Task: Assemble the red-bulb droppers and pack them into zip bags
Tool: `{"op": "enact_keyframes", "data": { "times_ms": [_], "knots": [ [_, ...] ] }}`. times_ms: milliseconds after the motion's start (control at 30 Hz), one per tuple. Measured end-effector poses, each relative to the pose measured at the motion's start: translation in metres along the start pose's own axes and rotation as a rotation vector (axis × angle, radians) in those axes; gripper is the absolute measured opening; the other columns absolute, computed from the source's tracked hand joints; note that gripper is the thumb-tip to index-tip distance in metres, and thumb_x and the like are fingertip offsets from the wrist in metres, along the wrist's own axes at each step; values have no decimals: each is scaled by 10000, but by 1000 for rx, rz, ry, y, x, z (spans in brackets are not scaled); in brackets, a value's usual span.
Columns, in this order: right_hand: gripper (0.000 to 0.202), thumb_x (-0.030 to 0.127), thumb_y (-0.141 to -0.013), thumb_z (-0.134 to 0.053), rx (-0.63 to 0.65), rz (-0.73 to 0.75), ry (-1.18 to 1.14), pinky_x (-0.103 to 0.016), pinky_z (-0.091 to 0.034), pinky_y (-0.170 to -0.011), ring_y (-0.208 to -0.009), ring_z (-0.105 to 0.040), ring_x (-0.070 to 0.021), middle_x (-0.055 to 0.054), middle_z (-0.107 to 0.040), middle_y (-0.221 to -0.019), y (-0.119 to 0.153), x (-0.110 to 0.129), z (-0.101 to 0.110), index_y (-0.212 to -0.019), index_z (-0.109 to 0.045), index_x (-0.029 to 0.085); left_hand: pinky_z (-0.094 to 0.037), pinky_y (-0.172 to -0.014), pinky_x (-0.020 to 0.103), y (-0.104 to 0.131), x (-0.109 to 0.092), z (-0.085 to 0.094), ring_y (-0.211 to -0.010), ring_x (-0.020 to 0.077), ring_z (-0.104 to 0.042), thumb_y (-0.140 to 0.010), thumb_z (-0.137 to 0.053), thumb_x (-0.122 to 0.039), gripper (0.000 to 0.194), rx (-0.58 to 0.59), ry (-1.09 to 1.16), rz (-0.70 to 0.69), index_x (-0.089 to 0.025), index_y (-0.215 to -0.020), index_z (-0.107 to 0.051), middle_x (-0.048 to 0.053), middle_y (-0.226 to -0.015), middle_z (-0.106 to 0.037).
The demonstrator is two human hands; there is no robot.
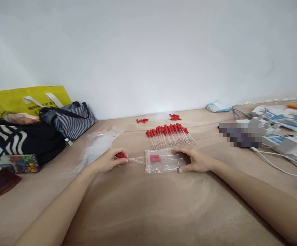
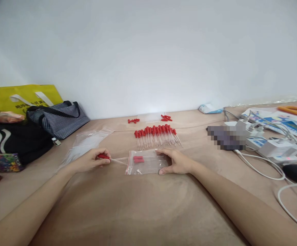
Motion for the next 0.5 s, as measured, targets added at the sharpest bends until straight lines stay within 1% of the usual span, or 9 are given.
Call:
{"op": "enact_keyframes", "data": {
  "times_ms": [167,333,500],
  "knots": [
    [722,498,-596,-660,-10,-2,2,-408,-377,-906,-1071,-473,-237,-101,-492,-1195,0,0,1,-1211,-427,201,-439,-511,207,-3,-1,-7,-563,96,-483,-693,-568,-378,230,29,94,2,-161,-741,-507,-27,-652,-502],
    [722,499,-597,-658,-2,-3,-7,-411,-378,-902,-1070,-473,-239,-100,-491,-1198,0,0,0,-1213,-425,203,-443,-491,200,-7,-5,-15,-555,92,-484,-669,-588,-401,261,46,129,16,-157,-727,-514,-27,-636,-514],
    [721,496,-597,-660,-6,12,-11,-414,-371,-907,-1074,-469,-239,-101,-491,-1196,0,0,0,-1213,-426,204,-447,-479,200,-7,-12,-25,-533,87,-487,-685,-584,-383,239,11,155,1,-156,-725,-521,-28,-611,-516]
  ]
}}
Point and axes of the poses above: each hand's wrist, its own y-axis away from the middle knuckle, its own z-axis out of the back of the hand, x = y × z, the point moved 7 cm from there along -y, towards the middle knuckle
